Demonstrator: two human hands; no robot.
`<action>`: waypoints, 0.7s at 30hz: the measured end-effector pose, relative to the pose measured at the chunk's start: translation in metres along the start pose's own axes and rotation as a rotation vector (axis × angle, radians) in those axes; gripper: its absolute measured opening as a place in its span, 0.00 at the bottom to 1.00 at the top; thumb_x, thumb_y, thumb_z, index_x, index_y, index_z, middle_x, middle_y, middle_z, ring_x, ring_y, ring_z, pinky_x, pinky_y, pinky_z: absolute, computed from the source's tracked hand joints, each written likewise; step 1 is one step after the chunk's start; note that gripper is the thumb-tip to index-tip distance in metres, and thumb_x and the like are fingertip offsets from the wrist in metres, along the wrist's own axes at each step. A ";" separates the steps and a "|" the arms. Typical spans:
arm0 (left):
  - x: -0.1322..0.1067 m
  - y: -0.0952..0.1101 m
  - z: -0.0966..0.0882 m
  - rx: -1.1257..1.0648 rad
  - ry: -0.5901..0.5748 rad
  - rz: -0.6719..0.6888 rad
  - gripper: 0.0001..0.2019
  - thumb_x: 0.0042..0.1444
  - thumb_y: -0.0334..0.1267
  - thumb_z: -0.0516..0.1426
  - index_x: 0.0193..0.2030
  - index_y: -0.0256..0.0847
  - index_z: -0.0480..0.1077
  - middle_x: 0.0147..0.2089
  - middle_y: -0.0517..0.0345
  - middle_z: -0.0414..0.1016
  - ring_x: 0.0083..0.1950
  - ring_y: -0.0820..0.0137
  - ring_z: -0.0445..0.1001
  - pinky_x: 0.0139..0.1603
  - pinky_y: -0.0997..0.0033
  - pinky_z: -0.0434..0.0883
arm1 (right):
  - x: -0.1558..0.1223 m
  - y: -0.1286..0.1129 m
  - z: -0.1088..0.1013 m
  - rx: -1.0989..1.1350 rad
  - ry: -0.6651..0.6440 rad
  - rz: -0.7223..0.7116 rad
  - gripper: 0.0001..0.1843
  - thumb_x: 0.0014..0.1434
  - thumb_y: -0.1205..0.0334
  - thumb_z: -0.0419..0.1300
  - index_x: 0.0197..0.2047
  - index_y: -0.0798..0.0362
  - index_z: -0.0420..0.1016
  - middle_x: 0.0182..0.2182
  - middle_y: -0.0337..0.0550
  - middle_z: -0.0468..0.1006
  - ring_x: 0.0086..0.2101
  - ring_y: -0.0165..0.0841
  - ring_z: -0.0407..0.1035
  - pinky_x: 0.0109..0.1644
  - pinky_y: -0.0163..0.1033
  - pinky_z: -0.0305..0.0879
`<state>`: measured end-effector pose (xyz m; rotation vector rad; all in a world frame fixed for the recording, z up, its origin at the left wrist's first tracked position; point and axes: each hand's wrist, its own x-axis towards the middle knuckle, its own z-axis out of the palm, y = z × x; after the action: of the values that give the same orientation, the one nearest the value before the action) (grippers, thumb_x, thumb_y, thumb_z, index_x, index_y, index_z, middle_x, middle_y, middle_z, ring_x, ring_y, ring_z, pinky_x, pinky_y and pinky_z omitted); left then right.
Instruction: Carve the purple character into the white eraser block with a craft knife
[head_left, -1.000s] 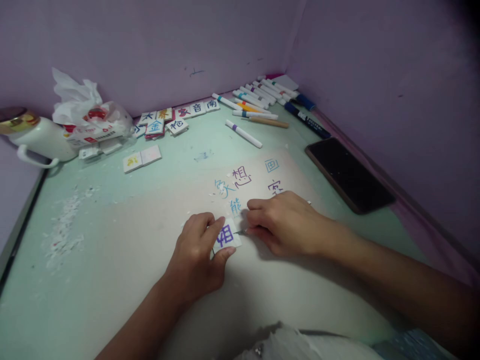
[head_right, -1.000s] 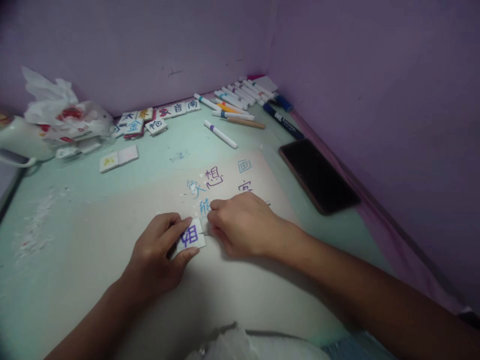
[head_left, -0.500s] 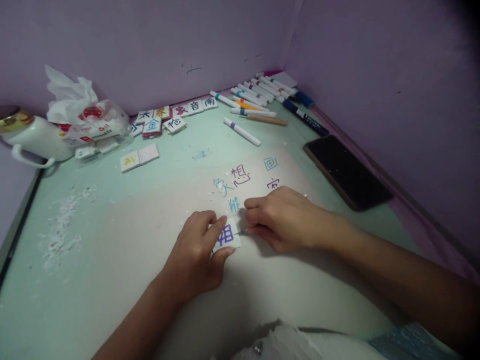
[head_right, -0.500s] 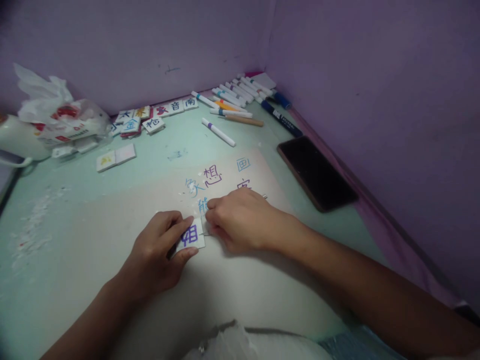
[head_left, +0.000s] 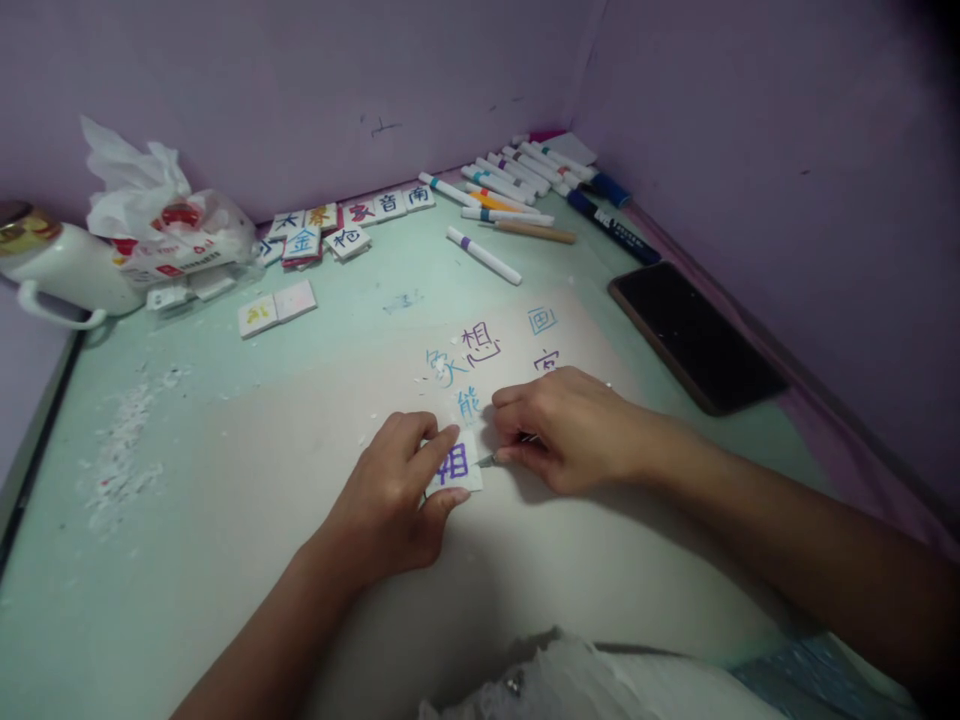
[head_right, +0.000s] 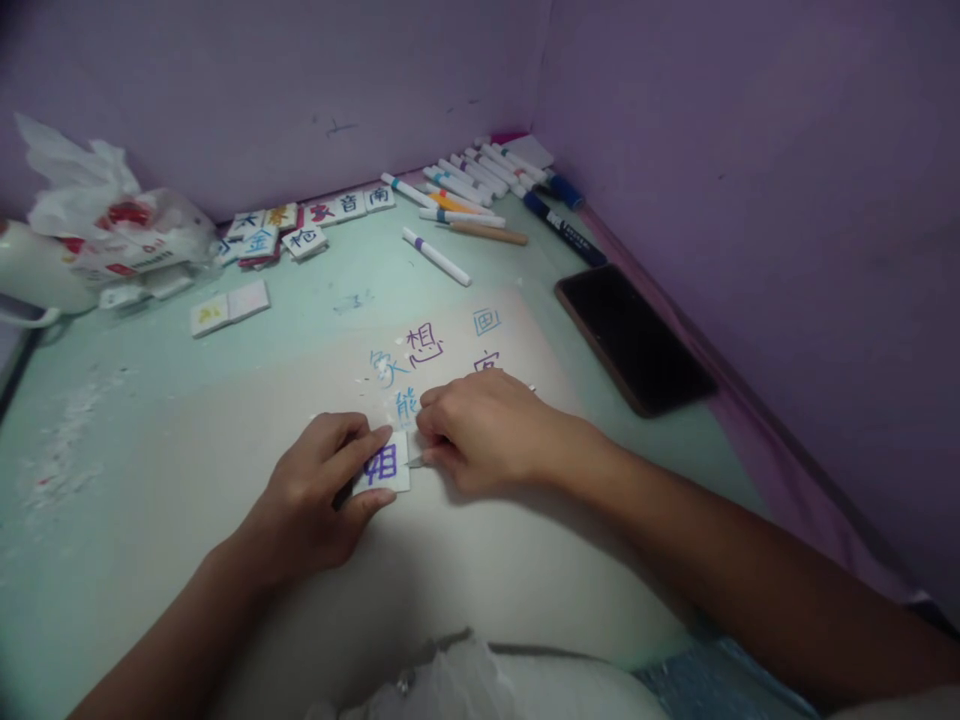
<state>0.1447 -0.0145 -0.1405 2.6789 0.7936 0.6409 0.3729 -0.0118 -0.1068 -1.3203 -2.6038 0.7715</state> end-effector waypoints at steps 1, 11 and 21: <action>0.000 0.001 0.000 0.001 0.007 -0.013 0.20 0.55 0.35 0.57 0.52 0.25 0.65 0.41 0.40 0.66 0.41 0.60 0.65 0.37 0.59 0.69 | -0.001 -0.002 0.000 -0.002 -0.001 0.033 0.06 0.53 0.64 0.57 0.25 0.53 0.71 0.26 0.36 0.73 0.24 0.27 0.59 0.26 0.36 0.42; -0.002 0.017 0.007 0.117 0.092 -0.161 0.16 0.53 0.37 0.57 0.46 0.27 0.69 0.40 0.43 0.67 0.39 0.61 0.67 0.35 0.61 0.71 | -0.006 -0.009 0.008 -0.020 0.013 0.081 0.08 0.54 0.63 0.56 0.25 0.53 0.70 0.26 0.37 0.72 0.23 0.27 0.58 0.26 0.36 0.41; -0.005 0.019 0.007 0.138 0.068 -0.159 0.17 0.55 0.38 0.56 0.48 0.27 0.68 0.41 0.42 0.67 0.41 0.60 0.67 0.37 0.60 0.72 | -0.008 -0.005 0.005 -0.098 0.012 -0.041 0.08 0.55 0.63 0.55 0.26 0.53 0.71 0.26 0.36 0.72 0.20 0.25 0.52 0.25 0.37 0.37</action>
<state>0.1526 -0.0338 -0.1411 2.6908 1.0944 0.6630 0.3722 -0.0228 -0.1078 -1.2872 -2.6824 0.6351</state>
